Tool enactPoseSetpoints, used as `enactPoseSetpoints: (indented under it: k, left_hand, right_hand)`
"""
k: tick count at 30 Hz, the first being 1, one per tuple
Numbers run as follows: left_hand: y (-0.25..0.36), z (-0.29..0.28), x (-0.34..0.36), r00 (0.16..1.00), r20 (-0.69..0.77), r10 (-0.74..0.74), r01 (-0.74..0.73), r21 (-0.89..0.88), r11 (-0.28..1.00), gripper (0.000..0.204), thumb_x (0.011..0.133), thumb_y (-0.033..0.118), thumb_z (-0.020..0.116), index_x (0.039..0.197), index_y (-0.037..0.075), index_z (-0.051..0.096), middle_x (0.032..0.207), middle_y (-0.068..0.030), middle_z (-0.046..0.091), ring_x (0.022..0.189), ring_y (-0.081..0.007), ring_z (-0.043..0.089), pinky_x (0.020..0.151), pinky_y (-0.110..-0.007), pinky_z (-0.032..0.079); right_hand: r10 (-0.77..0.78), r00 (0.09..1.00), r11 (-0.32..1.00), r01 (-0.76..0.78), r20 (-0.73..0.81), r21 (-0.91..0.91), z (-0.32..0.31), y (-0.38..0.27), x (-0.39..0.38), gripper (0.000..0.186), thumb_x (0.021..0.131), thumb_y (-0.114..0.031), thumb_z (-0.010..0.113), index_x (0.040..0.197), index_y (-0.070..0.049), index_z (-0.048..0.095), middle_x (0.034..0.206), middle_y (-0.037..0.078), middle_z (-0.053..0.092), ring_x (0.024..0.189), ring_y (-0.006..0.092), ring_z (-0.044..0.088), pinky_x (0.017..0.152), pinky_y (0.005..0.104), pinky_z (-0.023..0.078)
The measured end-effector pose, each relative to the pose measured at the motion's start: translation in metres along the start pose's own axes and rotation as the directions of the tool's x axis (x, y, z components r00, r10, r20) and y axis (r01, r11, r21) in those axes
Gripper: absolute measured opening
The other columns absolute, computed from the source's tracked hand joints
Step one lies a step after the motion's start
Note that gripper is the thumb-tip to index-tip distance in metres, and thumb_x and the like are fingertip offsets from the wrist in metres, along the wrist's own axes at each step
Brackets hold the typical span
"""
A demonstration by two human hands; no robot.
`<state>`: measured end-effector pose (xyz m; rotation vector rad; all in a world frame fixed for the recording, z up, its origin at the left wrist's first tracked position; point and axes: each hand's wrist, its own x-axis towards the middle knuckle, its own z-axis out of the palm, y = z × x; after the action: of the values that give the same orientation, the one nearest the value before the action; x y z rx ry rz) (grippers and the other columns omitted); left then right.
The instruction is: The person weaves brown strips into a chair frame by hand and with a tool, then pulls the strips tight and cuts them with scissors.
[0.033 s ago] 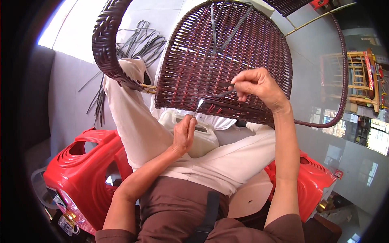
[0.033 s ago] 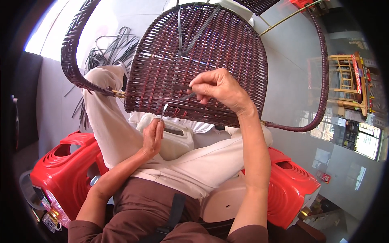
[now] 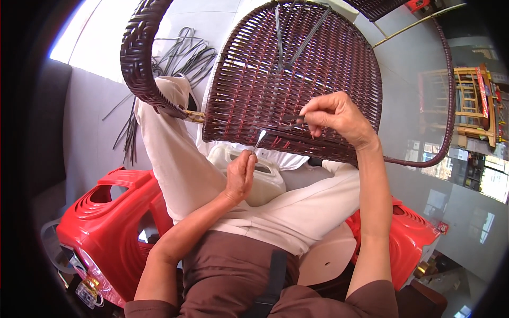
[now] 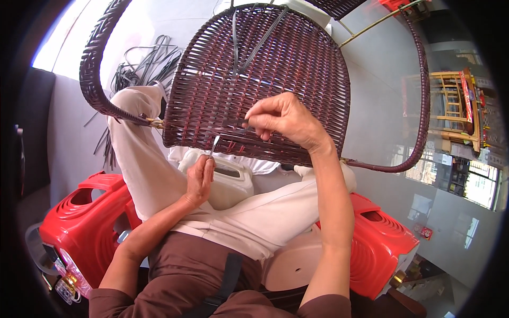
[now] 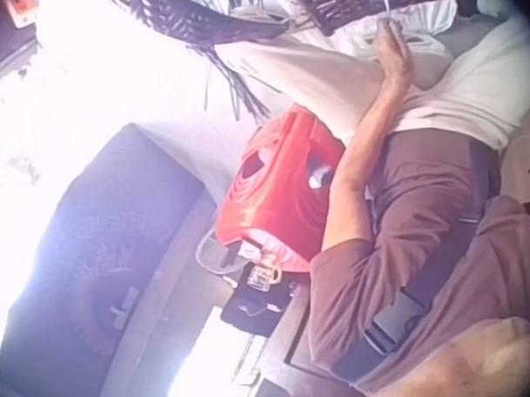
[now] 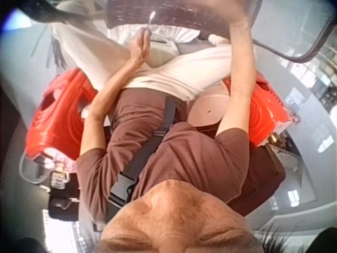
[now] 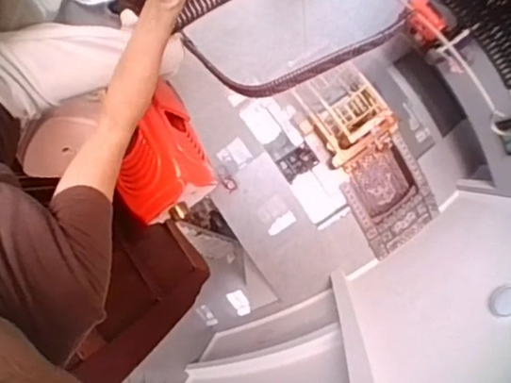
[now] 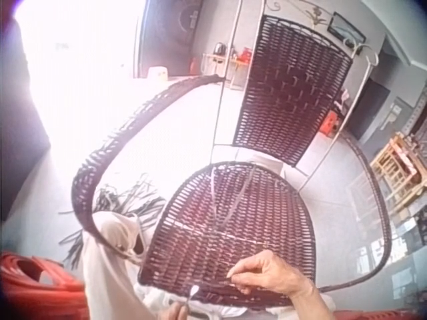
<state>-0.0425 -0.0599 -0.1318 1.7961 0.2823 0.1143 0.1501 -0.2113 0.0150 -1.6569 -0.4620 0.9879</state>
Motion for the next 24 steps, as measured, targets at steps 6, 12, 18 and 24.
enactPoseSetpoints:
  k: [6, 12, 18, 24]
  left_hand:
    - [0.000, 0.001, 0.000, 1.000, 0.014, -0.005, 0.005, -0.023, 1.000, 0.012, 0.091, 0.009, 0.045, 0.082, 0.000, 0.048, 0.063, -0.0141, 0.048, 0.055, -0.0307, 0.048, 0.052, -0.036, 0.039]
    - [-0.001, 0.000, 0.000, 1.000, 0.007, -0.001, 0.001, -0.022, 1.000, 0.013, 0.091, 0.009, 0.045, 0.082, 0.000, 0.048, 0.064, -0.0142, 0.049, 0.055, -0.0303, 0.049, 0.053, -0.036, 0.040]
    - [-0.003, 0.004, 0.001, 0.995, -0.051, 0.088, -0.089, -0.017, 0.996, 0.021, 0.093, 0.011, 0.042, 0.076, 0.001, 0.048, 0.053, -0.0015, 0.043, 0.043, -0.0071, 0.039, 0.042, -0.023, 0.032]
    - [-0.004, 0.005, 0.001, 0.993, -0.069, 0.097, -0.099, -0.019, 0.995, 0.020, 0.093, 0.011, 0.042, 0.076, 0.002, 0.048, 0.052, -0.0016, 0.042, 0.044, -0.0075, 0.039, 0.042, -0.024, 0.032]
  right_hand:
    - [0.013, 0.999, 0.933, -0.027, -0.042, -0.360, 0.013, 0.008, 0.003, 0.012, 0.077, -0.009, 0.062, 0.084, 0.000, 0.067, 0.066, 0.005, 0.062, 0.056, 0.0089, 0.056, 0.053, 0.0243, 0.045]
    - [-0.041, 0.997, 0.772, -0.010, -0.065, -0.635, 0.026, 0.001, 0.023, 0.018, 0.068, -0.020, 0.065, 0.074, -0.003, 0.066, 0.066, 0.011, 0.063, 0.063, 0.0213, 0.061, 0.064, 0.0326, 0.048]
    - [-0.132, 0.990, 0.623, 0.050, -0.042, -0.780, 0.031, 0.002, 0.033, 0.015, 0.067, -0.016, 0.060, 0.071, -0.004, 0.066, 0.065, 0.015, 0.063, 0.063, 0.0267, 0.063, 0.064, 0.0361, 0.050]
    - [-0.194, 0.978, 0.571, 0.048, -0.078, -0.819, 0.035, -0.004, 0.032, 0.014, 0.066, -0.014, 0.058, 0.070, -0.004, 0.067, 0.063, 0.016, 0.062, 0.061, 0.0292, 0.063, 0.062, 0.0377, 0.051]
